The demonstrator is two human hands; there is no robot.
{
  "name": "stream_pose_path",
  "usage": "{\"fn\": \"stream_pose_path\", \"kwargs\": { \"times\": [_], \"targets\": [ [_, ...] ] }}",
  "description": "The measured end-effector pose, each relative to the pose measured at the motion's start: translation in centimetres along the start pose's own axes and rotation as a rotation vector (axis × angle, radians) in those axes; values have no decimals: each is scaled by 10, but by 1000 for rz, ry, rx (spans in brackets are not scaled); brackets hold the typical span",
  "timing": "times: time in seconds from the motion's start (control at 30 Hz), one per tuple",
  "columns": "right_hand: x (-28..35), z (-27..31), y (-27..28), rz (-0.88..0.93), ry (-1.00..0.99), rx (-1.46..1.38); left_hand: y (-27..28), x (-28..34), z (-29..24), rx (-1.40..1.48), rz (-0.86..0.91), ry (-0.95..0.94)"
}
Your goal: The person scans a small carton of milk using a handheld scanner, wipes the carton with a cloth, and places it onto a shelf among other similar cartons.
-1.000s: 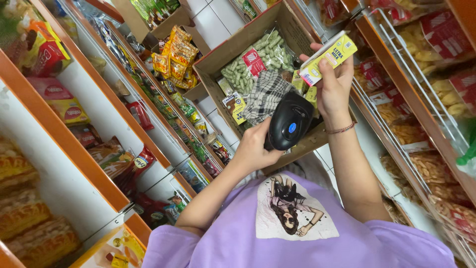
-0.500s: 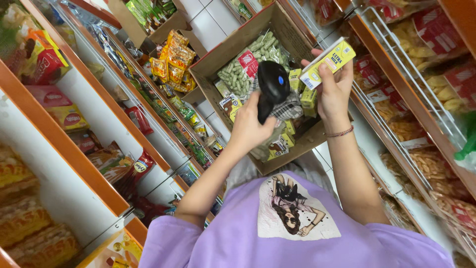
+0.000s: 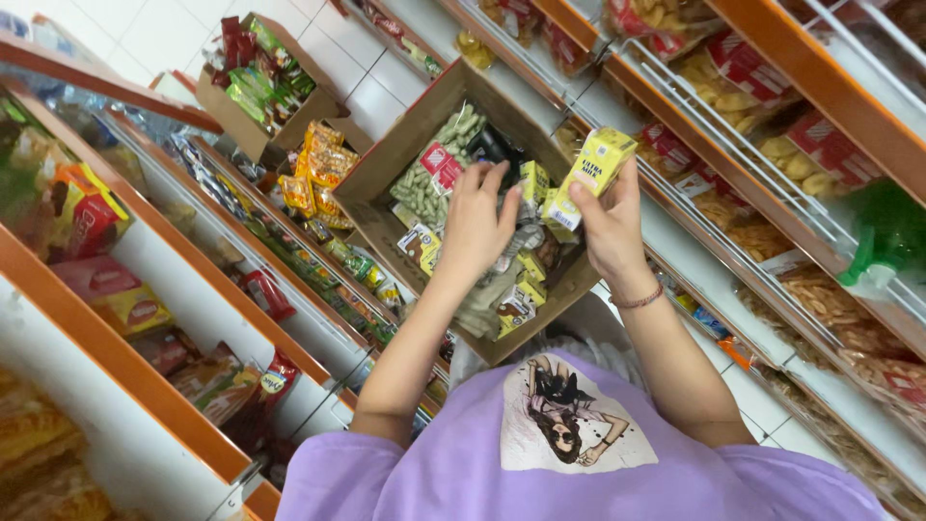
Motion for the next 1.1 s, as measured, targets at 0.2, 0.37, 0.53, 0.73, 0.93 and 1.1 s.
{"fn": "stream_pose_path", "kwargs": {
  "times": [0.2,0.37,0.53,0.73,0.93,1.1],
  "targets": [
    [30,70,-2,215,-1,-366,32,-32,-117,524,93,-133],
    [47,129,25,112,129,27,34,-58,-179,514,108,-252],
    [65,190,62,25,329,170,33,-88,-243,513,74,-462],
    [90,282,108,-150,649,519,24,-120,-326,538,147,-691],
    [129,388,134,-548,939,999,13,-151,-403,610,41,-995],
    [144,449,144,-1052,1025,1602,-2,-181,-453,693,-33,-1092]
  ]
}}
Point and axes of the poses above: each hand's wrist, its own x-axis away from the middle knuckle, its own y-axis out of the back of the hand, z = x × y, the point moved 9 cm from there along -x, towards the middle knuckle, and after that the axes turned 8 degrees about -y, right-handed, at the moved point
